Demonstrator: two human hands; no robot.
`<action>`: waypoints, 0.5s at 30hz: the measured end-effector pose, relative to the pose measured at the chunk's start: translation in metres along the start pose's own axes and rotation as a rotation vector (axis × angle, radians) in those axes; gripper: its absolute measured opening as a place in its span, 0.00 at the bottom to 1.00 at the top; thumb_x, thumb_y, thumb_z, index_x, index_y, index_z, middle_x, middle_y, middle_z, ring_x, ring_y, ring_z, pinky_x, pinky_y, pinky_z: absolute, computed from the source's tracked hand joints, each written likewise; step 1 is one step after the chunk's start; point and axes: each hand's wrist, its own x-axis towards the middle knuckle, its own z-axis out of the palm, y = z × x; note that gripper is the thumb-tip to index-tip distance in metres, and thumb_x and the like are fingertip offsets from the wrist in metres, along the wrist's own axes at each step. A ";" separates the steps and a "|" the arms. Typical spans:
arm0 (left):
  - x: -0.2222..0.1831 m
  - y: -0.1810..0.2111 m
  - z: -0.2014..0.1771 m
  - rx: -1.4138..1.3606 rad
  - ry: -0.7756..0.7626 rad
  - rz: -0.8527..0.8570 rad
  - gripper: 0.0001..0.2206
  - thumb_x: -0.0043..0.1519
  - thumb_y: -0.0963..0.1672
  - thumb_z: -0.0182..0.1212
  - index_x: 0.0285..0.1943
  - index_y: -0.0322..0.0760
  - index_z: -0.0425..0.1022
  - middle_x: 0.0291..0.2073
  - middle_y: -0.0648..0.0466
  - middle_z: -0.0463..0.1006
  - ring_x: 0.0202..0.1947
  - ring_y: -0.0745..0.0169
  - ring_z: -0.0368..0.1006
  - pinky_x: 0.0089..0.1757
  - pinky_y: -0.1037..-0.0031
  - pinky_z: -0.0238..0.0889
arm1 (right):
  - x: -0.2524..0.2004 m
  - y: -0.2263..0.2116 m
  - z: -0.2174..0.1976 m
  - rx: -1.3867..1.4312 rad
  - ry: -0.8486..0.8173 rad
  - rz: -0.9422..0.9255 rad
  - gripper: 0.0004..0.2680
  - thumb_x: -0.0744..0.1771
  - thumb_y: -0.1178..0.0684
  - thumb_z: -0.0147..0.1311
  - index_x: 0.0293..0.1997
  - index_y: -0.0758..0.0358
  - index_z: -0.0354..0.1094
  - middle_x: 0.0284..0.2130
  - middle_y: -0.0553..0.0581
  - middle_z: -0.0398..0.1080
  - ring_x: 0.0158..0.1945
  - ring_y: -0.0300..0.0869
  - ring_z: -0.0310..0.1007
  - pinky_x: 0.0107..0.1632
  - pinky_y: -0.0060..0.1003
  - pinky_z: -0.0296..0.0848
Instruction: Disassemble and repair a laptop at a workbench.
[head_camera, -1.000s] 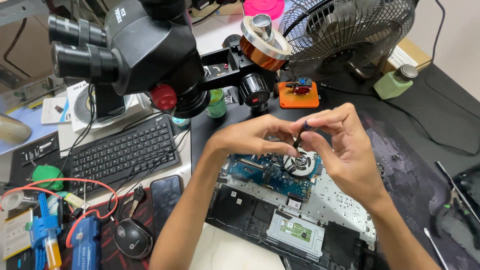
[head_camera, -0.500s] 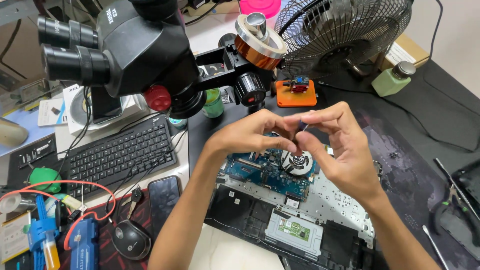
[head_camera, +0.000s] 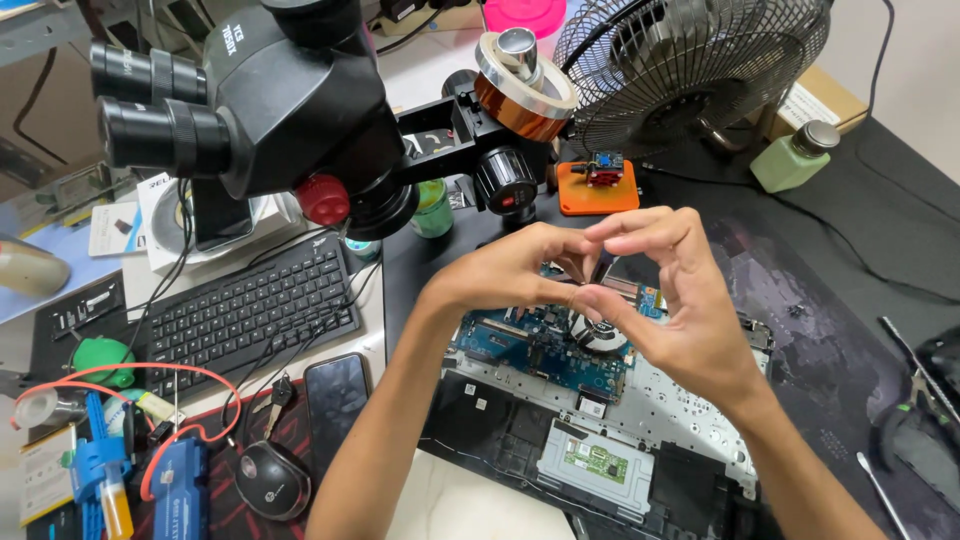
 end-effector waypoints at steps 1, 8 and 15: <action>0.002 -0.005 0.001 -0.023 -0.003 0.102 0.12 0.63 0.45 0.70 0.45 0.32 0.73 0.36 0.58 0.79 0.38 0.72 0.71 0.37 0.74 0.65 | -0.004 0.007 -0.003 -0.024 0.003 -0.026 0.13 0.66 0.67 0.57 0.52 0.66 0.57 0.51 0.60 0.67 0.57 0.42 0.69 0.62 0.35 0.69; -0.004 0.013 -0.003 0.100 -0.032 0.073 0.15 0.59 0.47 0.68 0.52 0.37 0.75 0.42 0.62 0.79 0.45 0.76 0.74 0.35 0.74 0.71 | 0.000 -0.002 -0.005 0.056 -0.003 0.076 0.12 0.68 0.67 0.55 0.53 0.64 0.58 0.51 0.59 0.68 0.59 0.41 0.71 0.60 0.35 0.72; 0.001 -0.008 0.001 0.148 0.023 0.169 0.19 0.62 0.48 0.72 0.50 0.28 0.72 0.40 0.51 0.82 0.44 0.65 0.78 0.46 0.72 0.73 | -0.003 0.011 -0.002 -0.070 -0.024 -0.056 0.15 0.66 0.66 0.61 0.53 0.64 0.57 0.48 0.57 0.65 0.54 0.40 0.71 0.58 0.36 0.73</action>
